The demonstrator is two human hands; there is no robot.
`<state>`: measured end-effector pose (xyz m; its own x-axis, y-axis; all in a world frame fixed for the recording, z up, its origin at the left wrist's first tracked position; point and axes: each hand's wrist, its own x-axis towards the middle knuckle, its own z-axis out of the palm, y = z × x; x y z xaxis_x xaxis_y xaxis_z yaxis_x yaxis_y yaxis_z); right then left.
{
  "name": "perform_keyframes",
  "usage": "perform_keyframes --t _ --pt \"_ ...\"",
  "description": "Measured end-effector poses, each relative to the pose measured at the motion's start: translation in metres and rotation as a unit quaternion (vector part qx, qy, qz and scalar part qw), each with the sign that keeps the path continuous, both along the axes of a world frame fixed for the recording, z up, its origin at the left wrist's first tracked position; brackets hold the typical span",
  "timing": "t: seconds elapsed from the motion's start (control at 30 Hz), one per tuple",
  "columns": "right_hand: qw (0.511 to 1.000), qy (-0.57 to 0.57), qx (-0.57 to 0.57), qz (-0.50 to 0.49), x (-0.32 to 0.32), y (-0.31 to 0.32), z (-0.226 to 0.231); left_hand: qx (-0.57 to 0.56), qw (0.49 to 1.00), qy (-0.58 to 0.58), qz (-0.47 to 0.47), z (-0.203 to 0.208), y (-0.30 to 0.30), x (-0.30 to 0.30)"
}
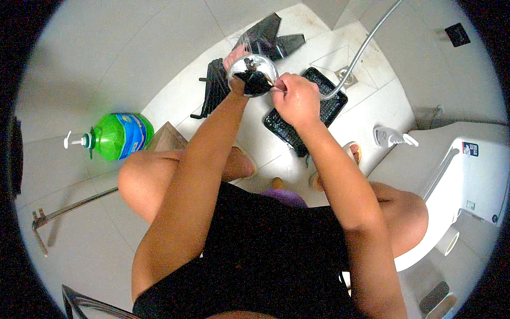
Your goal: The person sits on the bathroom floor and rinses black plastic trays and rods under a handheld shower head. They then assemble the rods into the trays, fitting them into slots to form a structure.
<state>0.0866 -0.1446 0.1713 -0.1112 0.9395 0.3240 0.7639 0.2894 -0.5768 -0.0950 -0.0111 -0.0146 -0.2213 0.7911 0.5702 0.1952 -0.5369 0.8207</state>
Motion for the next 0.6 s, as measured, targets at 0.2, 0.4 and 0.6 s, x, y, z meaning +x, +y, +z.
perform_keyframes --t 0.2,0.4,0.6 --pt "0.997 -0.008 -0.044 -0.061 0.009 0.000 -0.009 -0.041 0.985 0.168 -0.009 0.000 -0.024 -0.001" --pt "0.988 -0.033 -0.077 -0.128 0.023 -0.001 -0.014 0.040 0.942 0.326 0.063 0.046 -0.047 0.015" --pt "0.995 0.008 -0.073 -0.062 0.010 -0.007 -0.016 0.037 0.987 0.152 0.022 0.015 -0.033 0.009"
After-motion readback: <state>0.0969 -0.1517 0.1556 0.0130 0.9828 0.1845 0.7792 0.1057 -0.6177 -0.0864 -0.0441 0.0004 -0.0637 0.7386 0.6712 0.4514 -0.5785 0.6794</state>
